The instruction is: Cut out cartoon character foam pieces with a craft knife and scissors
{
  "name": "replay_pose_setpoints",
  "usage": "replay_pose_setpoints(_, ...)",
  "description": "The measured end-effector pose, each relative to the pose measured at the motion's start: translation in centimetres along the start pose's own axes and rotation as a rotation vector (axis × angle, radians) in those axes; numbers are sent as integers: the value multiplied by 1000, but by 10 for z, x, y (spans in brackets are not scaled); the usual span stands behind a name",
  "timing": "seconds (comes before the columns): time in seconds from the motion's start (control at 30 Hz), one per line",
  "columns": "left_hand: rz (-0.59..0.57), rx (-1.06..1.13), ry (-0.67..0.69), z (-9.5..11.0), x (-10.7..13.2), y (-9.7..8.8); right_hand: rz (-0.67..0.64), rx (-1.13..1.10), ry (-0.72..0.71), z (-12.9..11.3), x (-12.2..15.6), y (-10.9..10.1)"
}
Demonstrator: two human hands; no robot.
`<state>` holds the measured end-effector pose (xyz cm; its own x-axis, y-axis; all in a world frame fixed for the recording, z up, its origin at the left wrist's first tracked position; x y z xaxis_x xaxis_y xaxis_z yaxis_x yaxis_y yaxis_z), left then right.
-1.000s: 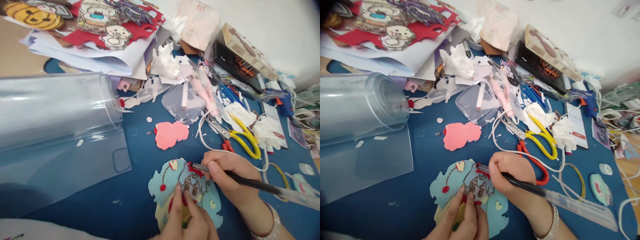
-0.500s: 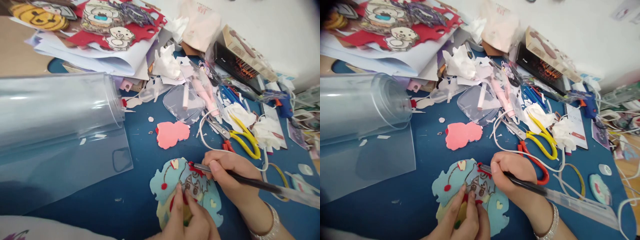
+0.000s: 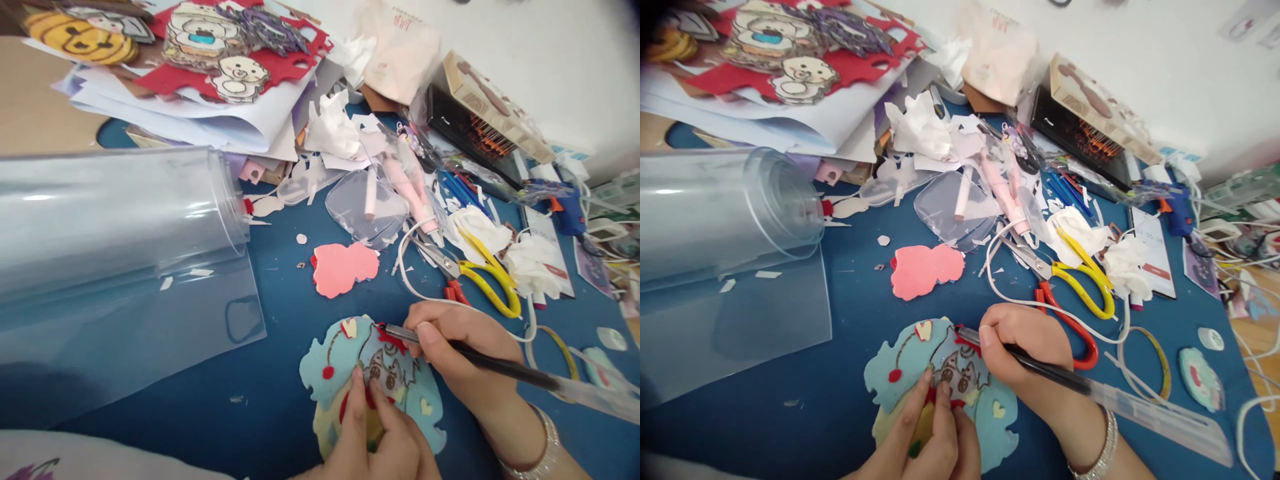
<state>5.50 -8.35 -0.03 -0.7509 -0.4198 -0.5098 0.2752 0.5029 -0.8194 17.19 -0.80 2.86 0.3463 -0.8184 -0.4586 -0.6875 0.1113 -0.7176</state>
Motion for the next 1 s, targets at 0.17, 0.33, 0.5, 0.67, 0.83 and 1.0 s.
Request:
replay_pose_setpoints(0.17, 3, -8, -4, 0, 0, 1, 5, 15, 2, -1, 0, -1)
replay_pose_setpoints(0.33, 92, -7, -115, 3, -1, 3, -91, -75, -24, -3, -3, 3)
replay_pose_setpoints(0.5, 80, 8, -105, 5, 0, 3, -75, -41, -52, -5, -5, 3)
replay_pose_setpoints(0.67, 82, 4, -98, 4, 0, 3, -71, -35, -44, -5, -2, 2)
replay_pose_setpoints(0.83, 75, -6, -96, 4, 0, 4, -67, -21, -33, -4, -1, 3)
replay_pose_setpoints(1.0, 75, -27, -82, 6, 2, 4, -86, -62, -46, -5, -3, 4)
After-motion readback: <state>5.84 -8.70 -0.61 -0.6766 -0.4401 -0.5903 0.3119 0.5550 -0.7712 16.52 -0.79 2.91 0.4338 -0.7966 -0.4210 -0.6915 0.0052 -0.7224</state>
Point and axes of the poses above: each hand's wrist, its own x-axis away from the middle knuckle, its own y-axis out of the palm, z = x × y, the point moved 5 cm from there along -x, towards the middle knuckle, and after that the axes turned 10 degrees about -y, right-handed, at the moved point
